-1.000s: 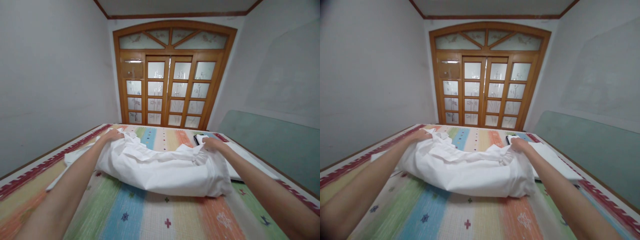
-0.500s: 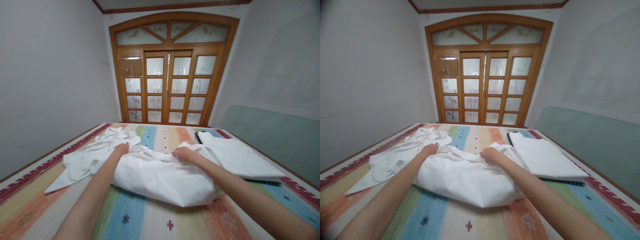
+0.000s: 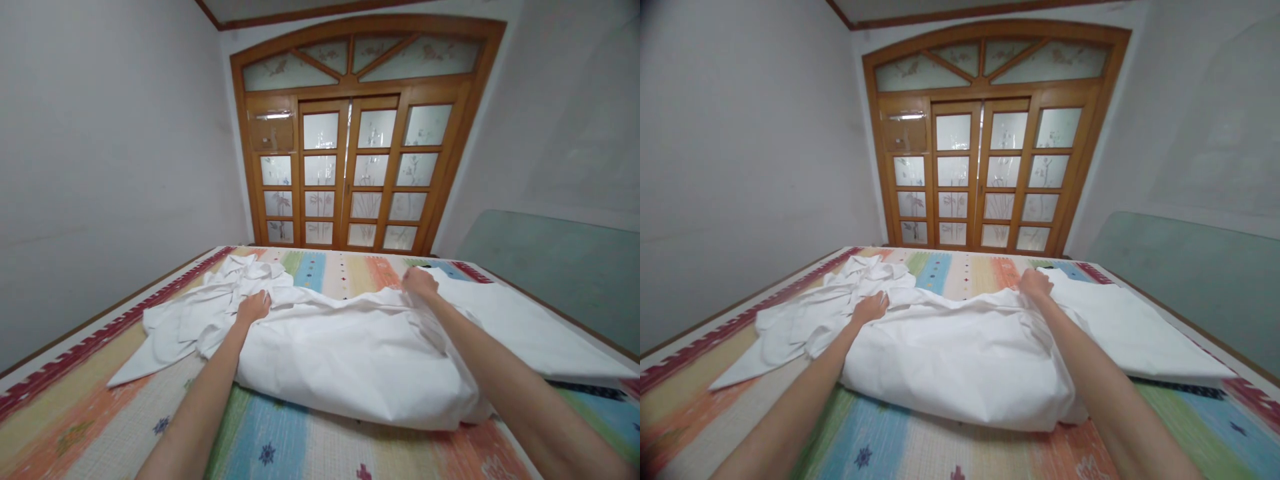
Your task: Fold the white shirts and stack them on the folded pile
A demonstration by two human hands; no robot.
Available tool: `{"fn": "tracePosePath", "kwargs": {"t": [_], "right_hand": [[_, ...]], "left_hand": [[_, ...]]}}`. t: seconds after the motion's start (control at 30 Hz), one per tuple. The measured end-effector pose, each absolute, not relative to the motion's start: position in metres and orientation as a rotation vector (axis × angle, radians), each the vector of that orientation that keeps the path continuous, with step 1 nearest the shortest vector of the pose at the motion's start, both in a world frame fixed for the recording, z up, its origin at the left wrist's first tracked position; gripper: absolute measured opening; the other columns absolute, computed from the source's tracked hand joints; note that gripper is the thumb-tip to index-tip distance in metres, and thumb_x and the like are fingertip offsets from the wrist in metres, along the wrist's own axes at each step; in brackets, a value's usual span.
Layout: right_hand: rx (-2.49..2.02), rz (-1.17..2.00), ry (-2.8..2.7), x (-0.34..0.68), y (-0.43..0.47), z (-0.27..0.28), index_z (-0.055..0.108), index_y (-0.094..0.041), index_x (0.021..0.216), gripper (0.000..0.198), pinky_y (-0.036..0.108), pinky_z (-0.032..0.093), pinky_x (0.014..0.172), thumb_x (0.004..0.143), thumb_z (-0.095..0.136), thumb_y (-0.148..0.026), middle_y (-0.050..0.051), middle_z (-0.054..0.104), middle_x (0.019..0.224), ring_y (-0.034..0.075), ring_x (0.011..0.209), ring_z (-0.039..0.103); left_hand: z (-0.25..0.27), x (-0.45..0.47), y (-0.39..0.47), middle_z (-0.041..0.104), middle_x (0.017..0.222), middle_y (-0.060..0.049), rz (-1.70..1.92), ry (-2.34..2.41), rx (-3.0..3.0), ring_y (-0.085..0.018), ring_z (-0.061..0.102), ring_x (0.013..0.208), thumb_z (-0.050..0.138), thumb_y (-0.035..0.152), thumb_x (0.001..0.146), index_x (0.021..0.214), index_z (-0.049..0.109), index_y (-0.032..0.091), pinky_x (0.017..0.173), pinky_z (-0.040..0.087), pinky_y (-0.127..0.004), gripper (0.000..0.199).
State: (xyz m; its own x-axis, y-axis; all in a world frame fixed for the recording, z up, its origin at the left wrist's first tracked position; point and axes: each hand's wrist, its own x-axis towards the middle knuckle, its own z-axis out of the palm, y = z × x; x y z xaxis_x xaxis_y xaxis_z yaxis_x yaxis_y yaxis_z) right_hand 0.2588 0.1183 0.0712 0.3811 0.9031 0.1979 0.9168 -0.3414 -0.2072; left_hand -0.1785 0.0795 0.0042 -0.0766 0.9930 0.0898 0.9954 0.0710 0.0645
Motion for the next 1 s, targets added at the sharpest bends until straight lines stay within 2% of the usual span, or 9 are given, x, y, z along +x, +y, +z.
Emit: {"fn": "tracePosePath", "kwargs": {"t": [0.13,0.2,0.3,0.37,0.43,0.5,0.6,0.8,1.0], "right_hand": [[-1.914,-0.074,-1.95,0.217,0.125,0.07,0.072,-0.017,0.102,0.037,0.033,0.044,0.093,0.076,0.049,-0.007,0.012,0.069,0.113,0.024,0.112,0.059],[-1.587,0.055,-2.167,0.185,0.12,0.069,0.071,-0.016,0.1,0.036,0.03,0.043,0.093,0.075,0.048,-0.005,0.009,0.07,0.11,0.02,0.107,0.059],[-1.259,0.284,-2.473,0.137,0.102,0.066,0.07,-0.016,0.098,0.024,0.026,0.047,0.08,0.086,0.05,-0.019,0.006,0.071,0.1,0.017,0.086,0.063],[-1.168,0.198,-2.67,0.112,0.087,0.062,0.07,-0.019,0.1,0.021,0.026,0.045,0.08,0.087,0.057,-0.03,0.004,0.071,0.1,0.018,0.089,0.064],[-1.179,0.06,-2.756,0.095,0.074,0.055,0.067,-0.024,0.108,0.027,0.028,0.045,0.081,0.083,0.063,-0.033,0.003,0.07,0.109,0.022,0.095,0.063],[-1.256,-0.015,-2.74,0.084,0.067,0.046,0.064,-0.028,0.114,0.029,0.03,0.044,0.082,0.086,0.059,-0.027,0.002,0.068,0.114,0.023,0.096,0.063],[-1.472,-0.052,-2.625,0.08,0.068,0.035,0.063,-0.032,0.113,0.029,0.031,0.043,0.082,0.091,0.048,-0.022,0.001,0.07,0.111,0.022,0.096,0.064],[-1.799,-0.032,-2.372,0.099,0.101,0.051,0.065,-0.021,0.111,0.028,0.032,0.045,0.075,0.094,0.044,-0.027,0.014,0.07,0.108,0.027,0.102,0.064],[-1.915,-0.116,-2.249,0.114,0.121,0.077,0.068,-0.018,0.11,0.03,0.032,0.046,0.079,0.093,0.044,-0.025,0.017,0.068,0.111,0.027,0.104,0.064]], "left_hand": [[0.003,-0.178,0.077,0.069,0.099,-0.016,-0.249,-2.306,-2.046,-0.029,0.066,0.103,0.028,0.039,0.096,0.109,0.061,0.018,0.082,0.049,-0.04,0.042],[0.003,-0.177,0.075,0.07,0.099,-0.015,-0.28,-2.324,-2.049,-0.028,0.065,0.104,0.023,0.042,0.097,0.108,0.061,0.018,0.082,0.049,-0.039,0.047],[0.003,-0.177,0.073,0.07,0.103,-0.015,-0.335,-2.363,-2.049,-0.027,0.064,0.106,0.018,0.046,0.099,0.108,0.061,0.018,0.084,0.047,-0.038,0.052],[0.003,-0.178,0.071,0.069,0.106,-0.014,-0.373,-2.373,-2.038,-0.027,0.063,0.107,0.02,0.048,0.099,0.106,0.06,0.019,0.084,0.047,-0.037,0.05],[0.002,-0.178,0.069,0.069,0.107,-0.013,-0.418,-2.361,-2.009,-0.026,0.063,0.106,0.022,0.047,0.099,0.105,0.059,0.019,0.084,0.046,-0.036,0.047],[0.002,-0.178,0.066,0.069,0.106,-0.011,-0.468,-2.346,-1.959,-0.025,0.063,0.105,0.023,0.045,0.1,0.103,0.059,0.021,0.082,0.045,-0.034,0.043],[0.002,-0.177,0.06,0.069,0.105,-0.01,-0.564,-2.337,-1.885,-0.023,0.063,0.104,0.026,0.041,0.1,0.101,0.059,0.023,0.08,0.044,-0.031,0.038],[0.01,-0.175,0.05,0.069,0.104,-0.009,-0.635,-2.299,-1.933,-0.024,0.064,0.101,0.033,0.038,0.097,0.102,0.061,0.023,0.081,0.044,-0.03,0.033],[0.043,-0.211,0.039,0.072,0.083,-0.004,-0.48,-2.196,-2.564,-0.024,0.065,0.084,0.036,0.06,0.088,0.07,0.064,0.021,0.074,0.046,-0.029,0.051]]}}
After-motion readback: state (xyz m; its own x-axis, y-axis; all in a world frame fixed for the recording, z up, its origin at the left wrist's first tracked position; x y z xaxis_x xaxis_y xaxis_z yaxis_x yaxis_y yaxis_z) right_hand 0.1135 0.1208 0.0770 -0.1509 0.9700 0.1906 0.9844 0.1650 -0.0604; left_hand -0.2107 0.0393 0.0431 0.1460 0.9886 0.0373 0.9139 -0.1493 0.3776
